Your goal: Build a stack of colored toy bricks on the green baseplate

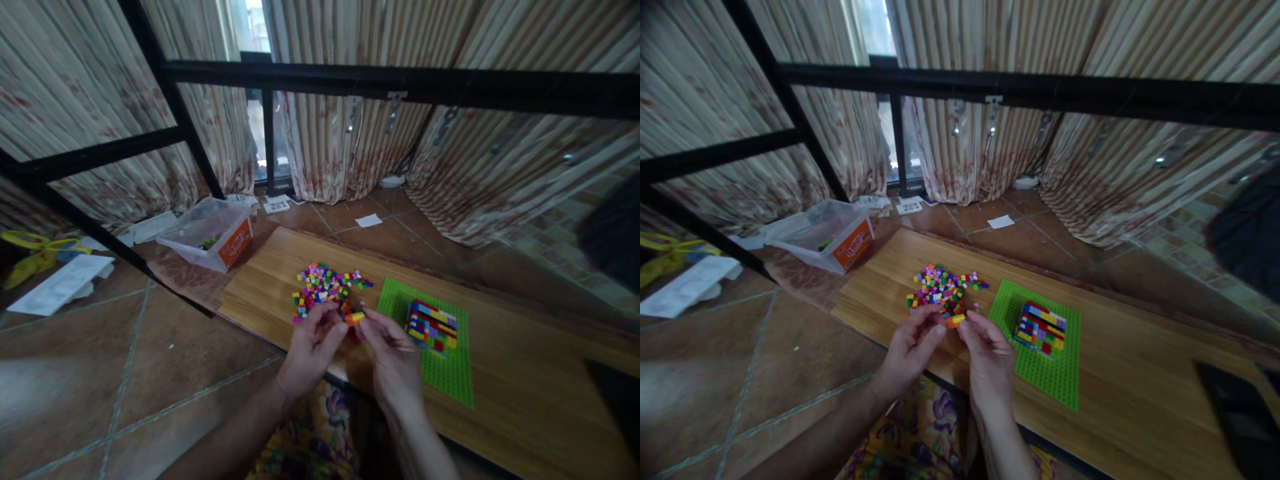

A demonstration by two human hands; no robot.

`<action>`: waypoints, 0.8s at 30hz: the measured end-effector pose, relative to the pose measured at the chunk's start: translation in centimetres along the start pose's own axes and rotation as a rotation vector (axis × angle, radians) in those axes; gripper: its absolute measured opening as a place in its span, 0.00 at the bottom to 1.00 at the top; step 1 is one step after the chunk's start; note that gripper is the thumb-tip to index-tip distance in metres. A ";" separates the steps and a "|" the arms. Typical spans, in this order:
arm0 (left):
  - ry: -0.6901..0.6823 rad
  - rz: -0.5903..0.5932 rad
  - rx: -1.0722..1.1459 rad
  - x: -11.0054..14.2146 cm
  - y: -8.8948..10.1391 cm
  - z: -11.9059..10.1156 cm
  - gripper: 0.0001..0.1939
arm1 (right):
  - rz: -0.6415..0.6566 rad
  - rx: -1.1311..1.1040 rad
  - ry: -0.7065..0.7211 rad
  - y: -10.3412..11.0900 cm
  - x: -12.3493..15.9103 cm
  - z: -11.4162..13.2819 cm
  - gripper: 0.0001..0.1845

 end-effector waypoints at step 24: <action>0.430 0.119 0.224 0.5 -1.0 3.6 0.09 | 0.189 0.459 0.040 1.4 1.4 -3.2 0.14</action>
Point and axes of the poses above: each hand's wrist, its own x-axis away from the middle knuckle, its own y-axis out of the back of the hand, z = x × y, the point moved 2 cm from there along -x, towards the middle knuckle, and after that the axes turned 10 degrees about y, right-handed, at the moved point
